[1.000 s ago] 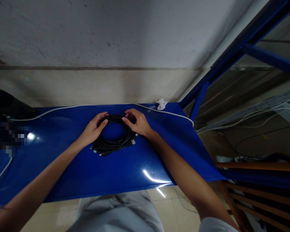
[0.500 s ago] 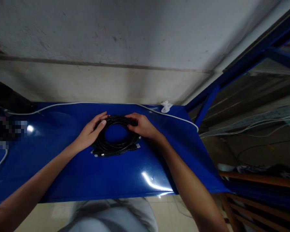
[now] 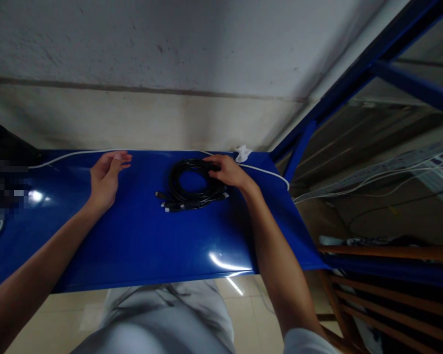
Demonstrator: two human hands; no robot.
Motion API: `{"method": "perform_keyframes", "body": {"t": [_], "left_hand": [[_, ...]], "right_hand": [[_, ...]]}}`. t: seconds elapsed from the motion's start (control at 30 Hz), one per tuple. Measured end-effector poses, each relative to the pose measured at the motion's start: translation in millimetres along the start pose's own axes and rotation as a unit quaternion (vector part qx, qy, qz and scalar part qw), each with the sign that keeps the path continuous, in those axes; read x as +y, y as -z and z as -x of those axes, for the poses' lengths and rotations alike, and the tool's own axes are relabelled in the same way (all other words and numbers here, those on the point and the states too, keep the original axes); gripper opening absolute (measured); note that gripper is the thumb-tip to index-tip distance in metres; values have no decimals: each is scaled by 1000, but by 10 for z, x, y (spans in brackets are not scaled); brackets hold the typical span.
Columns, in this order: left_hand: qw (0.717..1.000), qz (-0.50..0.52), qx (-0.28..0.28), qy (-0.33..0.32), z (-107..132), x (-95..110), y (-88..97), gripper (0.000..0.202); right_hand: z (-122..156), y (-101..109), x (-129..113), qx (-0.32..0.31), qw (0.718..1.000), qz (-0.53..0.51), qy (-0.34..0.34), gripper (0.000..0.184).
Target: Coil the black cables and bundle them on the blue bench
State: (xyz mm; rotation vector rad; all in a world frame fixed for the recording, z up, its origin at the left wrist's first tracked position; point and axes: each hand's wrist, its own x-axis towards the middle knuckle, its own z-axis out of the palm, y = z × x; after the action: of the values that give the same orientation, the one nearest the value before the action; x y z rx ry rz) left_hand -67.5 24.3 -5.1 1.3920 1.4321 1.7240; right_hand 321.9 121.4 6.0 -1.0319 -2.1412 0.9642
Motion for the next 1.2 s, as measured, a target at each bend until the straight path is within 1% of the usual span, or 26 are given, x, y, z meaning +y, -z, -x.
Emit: {"method": "perform_keyframes", "body": {"t": [0.1,0.17,0.23,0.33,0.43,0.57,0.67,0.73,0.93,1.07,1.2], "left_hand": [[999,10,35,9,-37,-72,19,36],[999,16,47,11,-54,-108,28,36],[998,20,56,14,-63,-133,35,38],[997,26,66,20,-66,-152,38,40],[997,30,68,24,-54,-146,29,40],[997,31,60,22,-24,-110,5,40],[998,30,54,24,-10,-88,-1,39],[998,27,55,23,-9,-80,4,38],[997,24,72,24,-15,-51,23,33],[996,43,72,24,-6,-40,27,29],[997,39,60,23,2,-44,33,28]], "right_hand": [[10,93,115,33,999,21,-2,47],[14,98,162,47,998,35,-6,45],[17,49,184,69,996,46,-14,40],[32,-77,190,126,990,46,-33,37],[68,-172,186,172,983,47,-35,51],[133,-206,171,234,971,30,-34,71],[176,-221,141,301,953,13,-29,74],[206,-236,106,325,946,13,-20,74],[327,-212,-82,322,946,27,32,67],[421,-159,-241,285,954,40,79,69],[493,-157,-364,250,960,57,114,71]]}}
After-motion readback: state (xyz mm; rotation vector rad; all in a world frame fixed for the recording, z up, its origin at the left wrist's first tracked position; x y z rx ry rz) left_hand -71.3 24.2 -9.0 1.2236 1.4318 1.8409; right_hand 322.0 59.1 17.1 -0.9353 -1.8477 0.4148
